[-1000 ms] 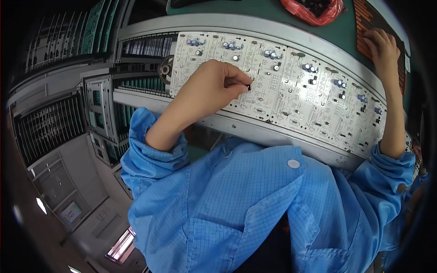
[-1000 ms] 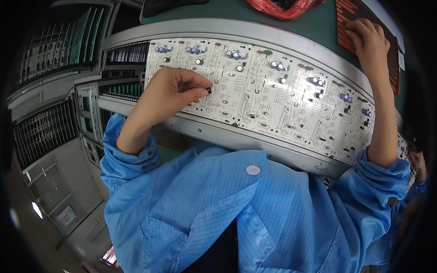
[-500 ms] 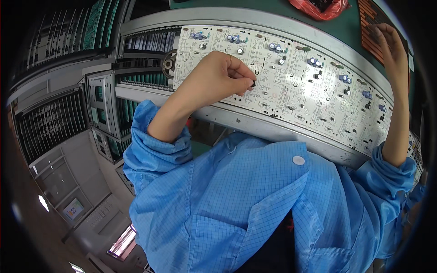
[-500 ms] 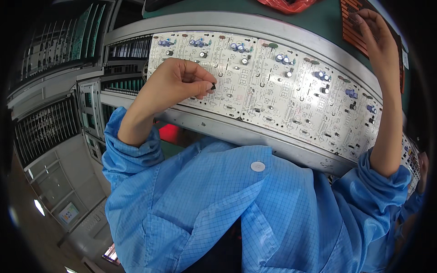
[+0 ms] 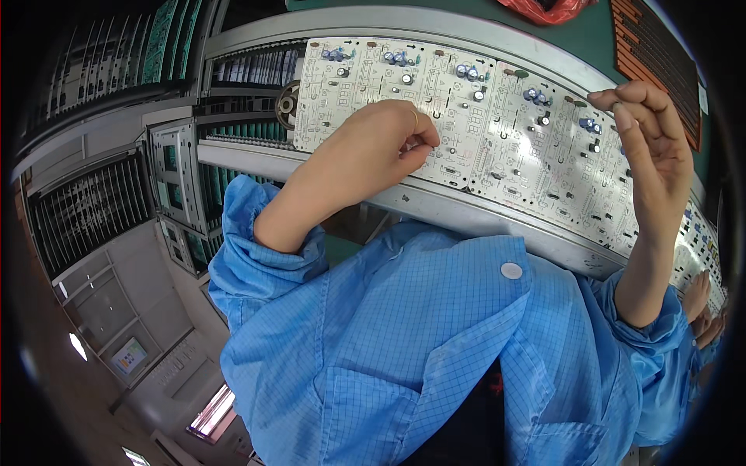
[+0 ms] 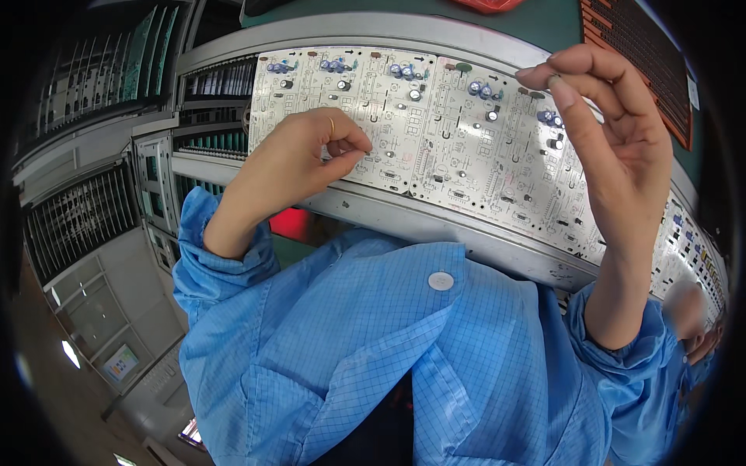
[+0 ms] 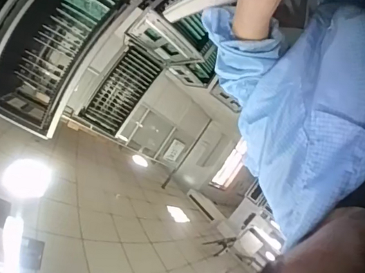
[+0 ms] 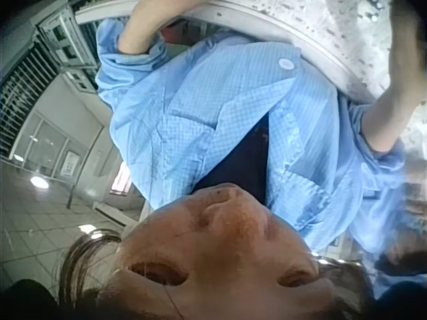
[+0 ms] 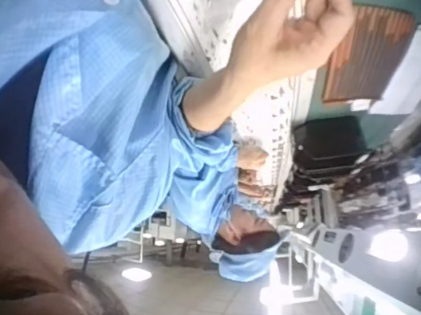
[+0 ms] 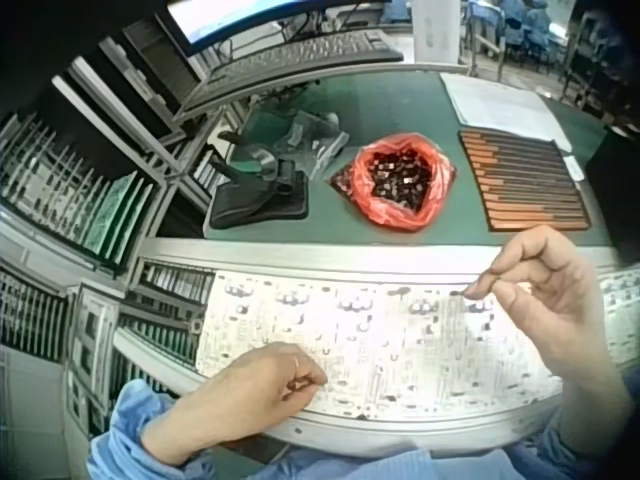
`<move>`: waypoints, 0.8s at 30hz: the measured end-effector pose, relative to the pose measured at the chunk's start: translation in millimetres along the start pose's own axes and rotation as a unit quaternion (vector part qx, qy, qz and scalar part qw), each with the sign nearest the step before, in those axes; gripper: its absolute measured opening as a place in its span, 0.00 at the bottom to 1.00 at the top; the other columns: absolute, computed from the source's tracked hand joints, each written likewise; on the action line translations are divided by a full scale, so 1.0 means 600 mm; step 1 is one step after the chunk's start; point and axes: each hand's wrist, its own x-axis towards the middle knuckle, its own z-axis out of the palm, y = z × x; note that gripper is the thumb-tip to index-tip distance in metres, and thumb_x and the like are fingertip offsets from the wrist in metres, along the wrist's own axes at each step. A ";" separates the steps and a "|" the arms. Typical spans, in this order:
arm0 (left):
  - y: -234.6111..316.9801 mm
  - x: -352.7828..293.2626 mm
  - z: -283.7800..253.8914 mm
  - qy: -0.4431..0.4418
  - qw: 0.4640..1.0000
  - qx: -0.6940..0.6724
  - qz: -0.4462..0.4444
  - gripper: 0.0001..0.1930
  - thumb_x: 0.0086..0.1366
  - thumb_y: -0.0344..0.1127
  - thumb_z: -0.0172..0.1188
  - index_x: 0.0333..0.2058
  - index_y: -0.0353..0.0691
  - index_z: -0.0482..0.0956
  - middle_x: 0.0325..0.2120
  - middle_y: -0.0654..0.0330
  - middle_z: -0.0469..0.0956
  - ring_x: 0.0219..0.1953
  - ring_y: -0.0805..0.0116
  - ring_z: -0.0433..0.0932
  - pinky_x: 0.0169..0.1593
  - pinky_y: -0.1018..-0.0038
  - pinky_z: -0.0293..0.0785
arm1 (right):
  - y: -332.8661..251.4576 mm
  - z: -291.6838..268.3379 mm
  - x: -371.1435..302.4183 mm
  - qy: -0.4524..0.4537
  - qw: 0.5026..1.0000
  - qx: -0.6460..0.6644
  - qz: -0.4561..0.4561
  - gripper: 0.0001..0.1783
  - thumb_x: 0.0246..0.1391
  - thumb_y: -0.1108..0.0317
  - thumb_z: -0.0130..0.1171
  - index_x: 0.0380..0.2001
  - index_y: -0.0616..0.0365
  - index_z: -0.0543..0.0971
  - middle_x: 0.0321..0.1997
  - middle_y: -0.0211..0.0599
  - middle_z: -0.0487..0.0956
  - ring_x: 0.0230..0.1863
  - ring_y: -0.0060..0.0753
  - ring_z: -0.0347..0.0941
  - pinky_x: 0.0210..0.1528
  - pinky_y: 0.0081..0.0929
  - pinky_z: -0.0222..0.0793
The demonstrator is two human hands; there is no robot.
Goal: The recorder is manually placing small electronic components onto a large circuit board on an industrial assembly line.
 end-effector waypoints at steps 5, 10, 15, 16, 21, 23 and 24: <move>-0.001 -0.002 0.002 -0.020 0.999 0.043 0.009 0.07 0.57 0.27 0.60 0.34 0.31 0.81 0.30 0.49 0.79 0.34 0.54 0.80 0.40 0.65 0.77 | 0.003 0.015 -0.006 0.003 1.000 0.016 0.004 0.14 0.64 0.73 0.51 0.51 0.65 0.71 0.45 0.42 0.81 0.54 0.32 0.76 0.61 0.30 0.65; -0.007 -0.002 0.007 -0.011 0.999 0.047 0.012 0.07 0.57 0.27 0.60 0.34 0.31 0.81 0.29 0.49 0.79 0.34 0.54 0.80 0.41 0.65 0.77 | 0.004 0.030 -0.007 0.030 0.999 0.019 -0.009 0.14 0.62 0.74 0.55 0.50 0.66 0.73 0.42 0.43 0.83 0.49 0.31 0.78 0.57 0.27 0.69; -0.007 -0.001 0.005 -0.019 0.999 0.043 0.008 0.07 0.57 0.27 0.60 0.34 0.31 0.81 0.29 0.49 0.80 0.34 0.55 0.80 0.41 0.65 0.77 | 0.005 0.035 -0.010 0.035 0.999 0.026 -0.003 0.14 0.62 0.74 0.56 0.49 0.66 0.75 0.42 0.43 0.83 0.49 0.31 0.78 0.57 0.27 0.69; -0.009 -0.001 0.004 -0.020 0.999 0.040 0.007 0.07 0.57 0.27 0.60 0.34 0.31 0.81 0.30 0.49 0.80 0.34 0.55 0.80 0.41 0.65 0.77 | 0.006 0.037 -0.010 0.036 0.999 0.030 -0.001 0.13 0.61 0.74 0.56 0.49 0.65 0.75 0.42 0.43 0.83 0.49 0.31 0.78 0.57 0.27 0.69; -0.011 0.000 0.006 -0.025 0.999 0.033 0.004 0.07 0.57 0.27 0.60 0.34 0.31 0.81 0.29 0.49 0.80 0.34 0.54 0.80 0.41 0.65 0.77 | 0.008 0.043 -0.014 0.045 0.997 0.058 0.006 0.13 0.61 0.74 0.56 0.48 0.66 0.75 0.42 0.42 0.83 0.48 0.31 0.78 0.56 0.26 0.69; -0.010 0.002 0.006 -0.027 0.999 0.032 0.003 0.07 0.57 0.27 0.60 0.34 0.31 0.81 0.29 0.49 0.80 0.34 0.54 0.80 0.41 0.65 0.77 | 0.009 0.045 -0.014 0.042 0.997 0.059 0.002 0.13 0.61 0.74 0.55 0.48 0.66 0.75 0.42 0.42 0.83 0.48 0.31 0.78 0.56 0.26 0.69; -0.008 0.002 0.005 -0.032 0.999 0.039 0.004 0.07 0.57 0.27 0.60 0.34 0.31 0.81 0.30 0.50 0.80 0.35 0.54 0.80 0.42 0.64 0.76 | 0.010 0.045 -0.014 0.038 0.997 0.060 -0.002 0.13 0.61 0.75 0.55 0.48 0.66 0.75 0.41 0.42 0.83 0.48 0.31 0.78 0.56 0.26 0.69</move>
